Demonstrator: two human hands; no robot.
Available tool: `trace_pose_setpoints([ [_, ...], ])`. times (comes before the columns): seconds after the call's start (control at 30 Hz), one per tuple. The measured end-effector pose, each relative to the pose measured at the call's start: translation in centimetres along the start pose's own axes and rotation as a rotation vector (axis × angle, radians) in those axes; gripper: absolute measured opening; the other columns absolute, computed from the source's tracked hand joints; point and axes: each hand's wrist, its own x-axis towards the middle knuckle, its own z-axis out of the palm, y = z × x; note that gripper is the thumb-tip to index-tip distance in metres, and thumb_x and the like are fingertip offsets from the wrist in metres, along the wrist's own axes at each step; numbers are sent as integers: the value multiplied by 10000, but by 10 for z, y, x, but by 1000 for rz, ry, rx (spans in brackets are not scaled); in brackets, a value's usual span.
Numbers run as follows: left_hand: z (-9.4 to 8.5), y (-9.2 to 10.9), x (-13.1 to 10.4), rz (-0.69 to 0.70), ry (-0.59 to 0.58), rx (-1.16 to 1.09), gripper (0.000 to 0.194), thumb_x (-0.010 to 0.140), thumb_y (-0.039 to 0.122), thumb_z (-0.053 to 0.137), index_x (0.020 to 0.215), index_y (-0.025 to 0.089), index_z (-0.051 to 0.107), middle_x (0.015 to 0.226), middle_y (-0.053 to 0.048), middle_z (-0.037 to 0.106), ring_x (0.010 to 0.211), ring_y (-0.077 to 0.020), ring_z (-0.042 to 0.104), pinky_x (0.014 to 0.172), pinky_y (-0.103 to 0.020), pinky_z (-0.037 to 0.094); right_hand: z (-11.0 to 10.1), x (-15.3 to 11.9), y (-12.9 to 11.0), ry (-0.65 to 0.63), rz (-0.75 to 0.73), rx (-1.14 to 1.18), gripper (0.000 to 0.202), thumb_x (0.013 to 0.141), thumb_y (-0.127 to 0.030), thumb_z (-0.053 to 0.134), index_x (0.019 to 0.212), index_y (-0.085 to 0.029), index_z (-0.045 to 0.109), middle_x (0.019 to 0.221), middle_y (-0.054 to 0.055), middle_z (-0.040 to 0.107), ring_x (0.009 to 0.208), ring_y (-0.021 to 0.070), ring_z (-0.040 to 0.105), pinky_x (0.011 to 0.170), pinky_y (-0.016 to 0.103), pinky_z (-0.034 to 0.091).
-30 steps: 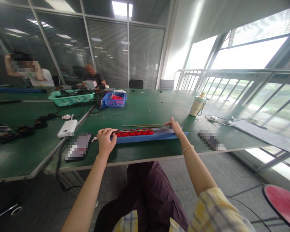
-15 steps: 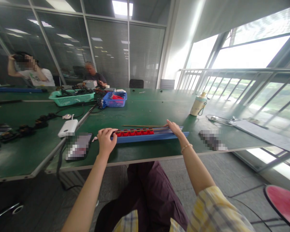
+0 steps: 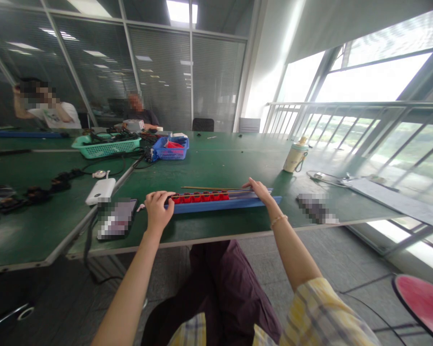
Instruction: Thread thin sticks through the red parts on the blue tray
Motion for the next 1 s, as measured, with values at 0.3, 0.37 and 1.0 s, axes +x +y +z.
trace_pose_setpoints([
  [0.3, 1, -1, 0, 9, 14, 10, 275, 892, 272, 504, 1015, 269, 750, 1024, -57, 686, 1076, -284, 492, 953, -433, 401, -9, -17, -10, 84, -128, 441, 604, 776, -723, 601, 922, -153, 740, 728, 44, 675, 724, 176, 574, 699, 287, 440],
  [0.37, 1, -1, 0, 9, 13, 6, 273, 891, 270, 506, 1013, 269, 750, 1024, -57, 686, 1073, -282, 493, 952, -431, 400, -12, -20, -13, 45, -121, 509, 595, 742, -714, 649, 917, -152, 739, 657, 17, 634, 677, 159, 552, 685, 284, 431],
  [1.0, 0, -4, 0, 23, 15, 6, 263, 894, 253, 509, 1002, 273, 748, 1022, -51, 693, 1056, -276, 503, 949, -427, 405, -17, -25, -15, -102, -131, 520, 485, 642, -640, 773, 770, -172, 785, 779, 54, 736, 788, 211, 627, 781, 328, 465],
])
